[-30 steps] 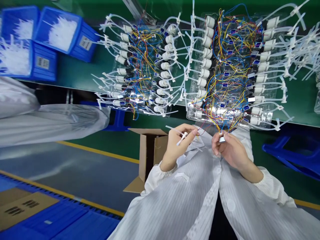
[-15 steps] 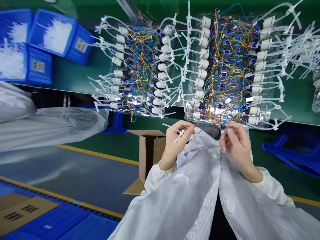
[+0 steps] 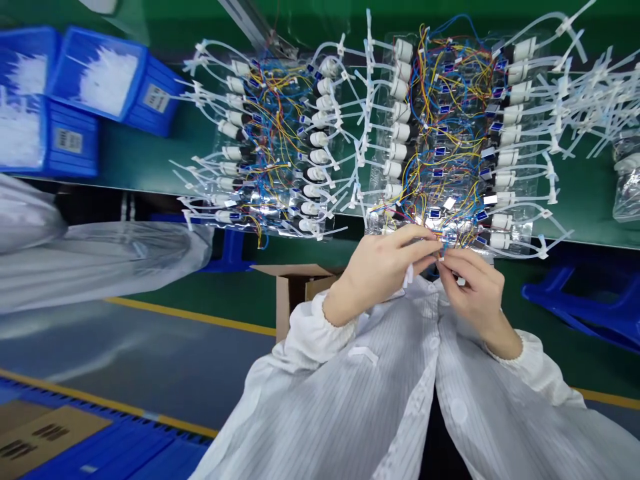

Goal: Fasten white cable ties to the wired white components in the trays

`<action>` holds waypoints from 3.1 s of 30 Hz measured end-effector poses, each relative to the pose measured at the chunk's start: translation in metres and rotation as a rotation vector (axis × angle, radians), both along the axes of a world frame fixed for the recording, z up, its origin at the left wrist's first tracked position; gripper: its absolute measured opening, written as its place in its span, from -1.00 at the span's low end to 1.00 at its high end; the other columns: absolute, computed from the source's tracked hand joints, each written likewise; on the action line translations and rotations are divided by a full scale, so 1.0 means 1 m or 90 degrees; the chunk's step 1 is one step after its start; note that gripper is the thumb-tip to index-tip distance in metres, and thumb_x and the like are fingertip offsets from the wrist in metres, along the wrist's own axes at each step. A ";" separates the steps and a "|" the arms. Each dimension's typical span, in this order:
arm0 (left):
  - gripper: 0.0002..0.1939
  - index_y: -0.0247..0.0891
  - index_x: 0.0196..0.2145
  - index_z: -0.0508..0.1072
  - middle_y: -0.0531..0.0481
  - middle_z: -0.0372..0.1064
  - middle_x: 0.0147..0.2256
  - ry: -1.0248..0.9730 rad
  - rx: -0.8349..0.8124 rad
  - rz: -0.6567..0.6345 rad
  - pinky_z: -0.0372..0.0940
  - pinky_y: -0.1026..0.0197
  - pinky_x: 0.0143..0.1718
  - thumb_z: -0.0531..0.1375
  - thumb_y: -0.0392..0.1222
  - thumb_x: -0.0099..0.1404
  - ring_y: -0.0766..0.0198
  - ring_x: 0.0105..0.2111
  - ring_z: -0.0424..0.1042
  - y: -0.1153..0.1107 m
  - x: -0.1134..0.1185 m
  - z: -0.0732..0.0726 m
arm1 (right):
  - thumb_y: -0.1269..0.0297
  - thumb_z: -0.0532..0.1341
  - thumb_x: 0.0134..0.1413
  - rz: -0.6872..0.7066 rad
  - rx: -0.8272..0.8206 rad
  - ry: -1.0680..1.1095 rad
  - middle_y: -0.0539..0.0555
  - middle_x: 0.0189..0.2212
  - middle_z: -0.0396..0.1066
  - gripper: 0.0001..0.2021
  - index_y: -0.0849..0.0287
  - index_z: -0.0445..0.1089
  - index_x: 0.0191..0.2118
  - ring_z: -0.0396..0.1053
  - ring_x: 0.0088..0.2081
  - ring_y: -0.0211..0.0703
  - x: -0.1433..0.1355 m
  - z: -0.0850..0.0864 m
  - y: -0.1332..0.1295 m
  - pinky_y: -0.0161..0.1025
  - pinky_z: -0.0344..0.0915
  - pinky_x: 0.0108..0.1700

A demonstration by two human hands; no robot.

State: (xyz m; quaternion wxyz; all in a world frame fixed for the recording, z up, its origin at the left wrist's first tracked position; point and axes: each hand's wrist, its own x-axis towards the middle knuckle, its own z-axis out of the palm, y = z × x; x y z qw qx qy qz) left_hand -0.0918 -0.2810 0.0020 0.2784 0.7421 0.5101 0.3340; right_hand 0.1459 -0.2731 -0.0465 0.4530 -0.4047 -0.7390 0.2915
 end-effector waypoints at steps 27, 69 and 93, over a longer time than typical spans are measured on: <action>-0.84 -0.21 -0.14 0.80 -0.08 0.77 -0.20 -0.023 0.102 0.184 0.49 0.00 -0.07 0.51 -0.09 0.60 0.12 -0.20 0.64 0.089 -0.032 0.007 | 0.52 0.32 0.42 0.202 0.078 -0.067 -0.03 -0.12 0.90 -0.55 -0.21 0.81 0.10 0.89 -0.26 0.03 0.024 0.002 -0.019 -0.13 0.84 -0.25; -0.65 -0.22 -0.13 0.85 0.00 0.66 -0.46 -0.096 -0.237 0.273 0.34 0.12 -0.28 0.42 0.11 0.63 0.17 -0.45 0.53 0.019 0.019 -0.007 | 0.46 0.34 0.40 -0.086 0.122 -0.010 -0.03 -0.33 0.70 -0.75 -0.05 0.73 -0.06 0.49 -0.48 -0.18 0.046 0.023 0.044 -0.19 0.33 -0.43; -0.50 -0.16 -0.44 0.55 0.19 0.21 -0.65 -0.439 -0.433 0.328 0.13 0.27 -0.49 0.49 0.13 0.58 0.38 -0.62 0.19 0.062 0.039 -0.017 | 0.19 0.41 0.36 -0.141 -0.026 -0.023 -0.07 -0.54 0.42 -0.77 0.01 0.54 -0.38 0.36 -0.48 -0.11 0.008 0.019 0.057 -0.11 0.33 -0.29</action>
